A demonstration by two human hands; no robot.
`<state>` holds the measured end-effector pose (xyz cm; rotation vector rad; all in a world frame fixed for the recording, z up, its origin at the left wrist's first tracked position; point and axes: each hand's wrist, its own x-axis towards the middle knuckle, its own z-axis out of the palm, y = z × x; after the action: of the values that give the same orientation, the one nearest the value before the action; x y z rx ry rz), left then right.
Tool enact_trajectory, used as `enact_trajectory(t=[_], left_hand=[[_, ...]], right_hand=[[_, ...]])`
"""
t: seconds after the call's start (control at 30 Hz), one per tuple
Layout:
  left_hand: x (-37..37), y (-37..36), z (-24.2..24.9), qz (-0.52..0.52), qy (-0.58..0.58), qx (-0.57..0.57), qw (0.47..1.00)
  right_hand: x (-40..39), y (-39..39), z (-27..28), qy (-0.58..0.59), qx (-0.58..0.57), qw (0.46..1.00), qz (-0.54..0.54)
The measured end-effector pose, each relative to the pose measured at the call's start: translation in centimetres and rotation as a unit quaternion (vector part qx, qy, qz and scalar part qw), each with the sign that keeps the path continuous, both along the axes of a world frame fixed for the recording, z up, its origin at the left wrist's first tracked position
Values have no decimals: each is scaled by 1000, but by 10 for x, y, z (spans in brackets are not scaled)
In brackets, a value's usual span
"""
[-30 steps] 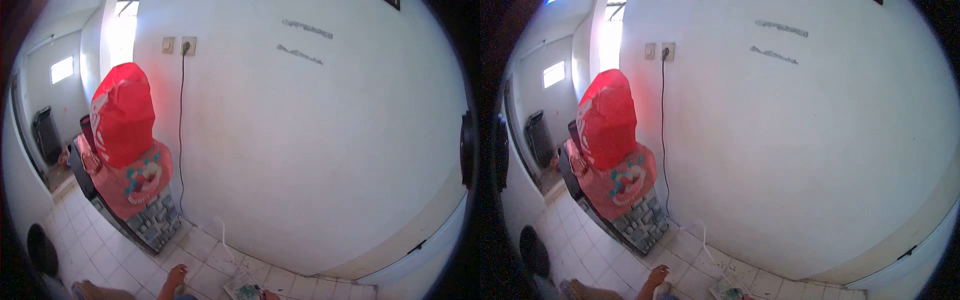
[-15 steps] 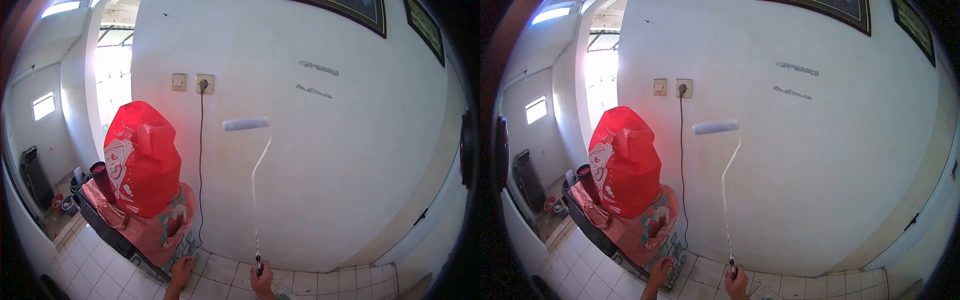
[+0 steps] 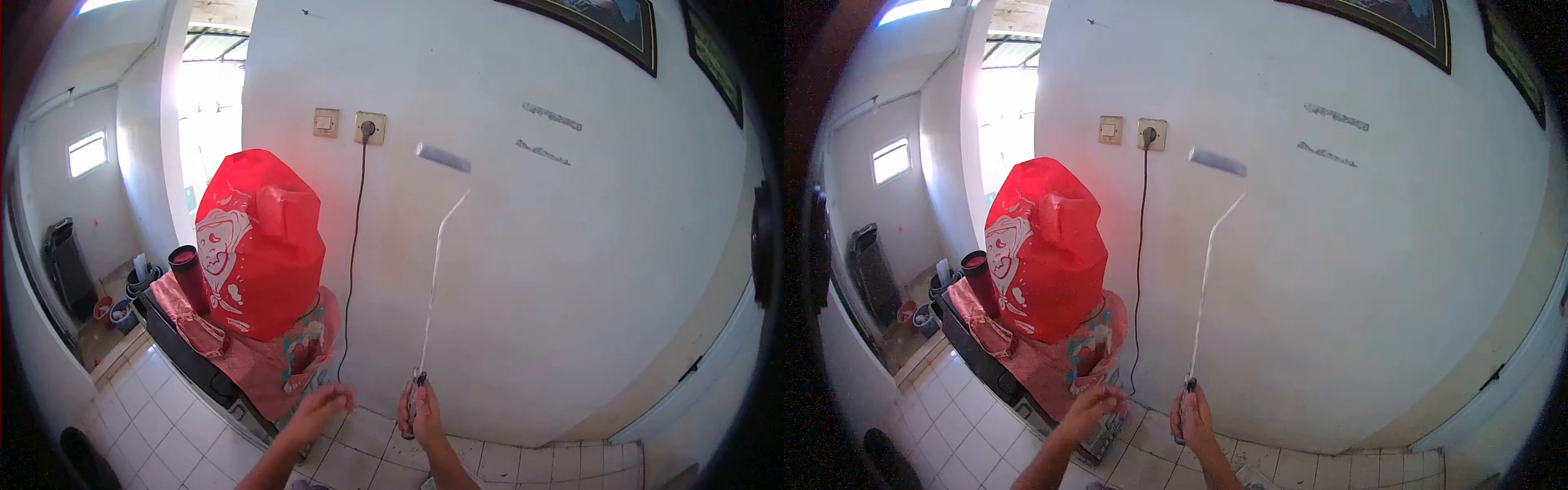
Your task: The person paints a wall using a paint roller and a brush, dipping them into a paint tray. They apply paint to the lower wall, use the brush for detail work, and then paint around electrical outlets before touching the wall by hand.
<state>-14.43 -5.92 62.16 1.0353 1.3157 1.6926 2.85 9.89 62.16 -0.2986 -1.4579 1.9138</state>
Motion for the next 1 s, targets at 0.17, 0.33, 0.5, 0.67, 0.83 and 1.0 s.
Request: enact_trajectory(t=[0.17, 0.33, 0.5, 0.67, 0.83, 1.0], left_hand=[[-46, 22, 149, -10, 210, 30, 977], [-112, 64, 240, 109, 529, 49, 840], [-177, 130, 267, 132, 577, 18, 806], [-179, 157, 272, 144, 538, 41, 830], [-191, 197, 333, 209, 632, 21, 746], [-199, 202, 382, 214, 652, 17, 727]], right_hand=[[-66, 4, 54, -23, 81, 995, -51], [-164, -16, 99, 45, 112, 989, -91], [-237, -36, 139, 36, 74, 984, -156], [-259, -58, 163, -11, 56, 977, -206], [-284, -32, 223, -6, 96, 974, -207], [-290, -15, 260, 10, 130, 973, -189]])
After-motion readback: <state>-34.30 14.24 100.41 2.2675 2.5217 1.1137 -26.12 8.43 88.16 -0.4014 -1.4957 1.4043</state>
